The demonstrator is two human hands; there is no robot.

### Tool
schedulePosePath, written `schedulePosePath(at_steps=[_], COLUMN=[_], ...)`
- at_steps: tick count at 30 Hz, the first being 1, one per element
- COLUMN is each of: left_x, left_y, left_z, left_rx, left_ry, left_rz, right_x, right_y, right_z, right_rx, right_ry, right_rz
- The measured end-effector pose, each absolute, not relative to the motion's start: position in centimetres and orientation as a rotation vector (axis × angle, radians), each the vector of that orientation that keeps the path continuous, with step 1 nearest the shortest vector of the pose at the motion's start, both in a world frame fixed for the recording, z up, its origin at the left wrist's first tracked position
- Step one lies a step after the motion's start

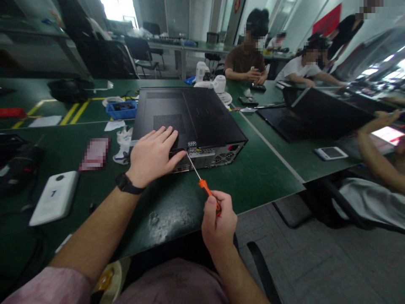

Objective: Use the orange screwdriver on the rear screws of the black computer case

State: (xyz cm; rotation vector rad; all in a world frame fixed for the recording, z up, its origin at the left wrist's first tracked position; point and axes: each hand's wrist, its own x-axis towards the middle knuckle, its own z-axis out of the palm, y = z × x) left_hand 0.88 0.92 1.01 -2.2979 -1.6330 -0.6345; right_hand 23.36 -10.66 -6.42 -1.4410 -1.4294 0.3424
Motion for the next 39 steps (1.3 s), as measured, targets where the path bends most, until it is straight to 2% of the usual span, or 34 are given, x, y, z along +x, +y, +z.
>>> schedulePosePath(at_steps=[3, 12, 21, 28, 33, 39], left_x=[0.9, 0.8, 0.8, 0.8, 0.9, 0.8], left_y=[0.9, 1.1, 1.1, 1.1, 1.1, 1.1], left_z=[1.0, 0.8, 0.7, 0.8, 0.9, 0.8], left_rx=[-2.298, -2.276, -2.271, -2.27, -2.271, -2.282], left_ry=[-1.625, -1.617, -1.617, -1.616, -1.611, -1.628], left_rz=[-0.63, -0.621, -0.628, -0.622, -0.615, -0.626], right_x=[23.0, 22.8, 23.2, 22.4, 22.9, 23.4], right_y=[-10.7, -10.7, -10.8, -10.7, -10.7, -10.7], right_z=[-5.9, -5.4, -6.6, -4.9, -5.6, -6.9], right_rx=[-1.386, -1.426, -1.376, -1.383, -1.48, -1.499], right_ry=[-1.422, -1.445, -1.433, -1.475, -1.429, -1.428], right_rz=[0.385, 0.242, 0.39, 0.239, 0.156, 0.274])
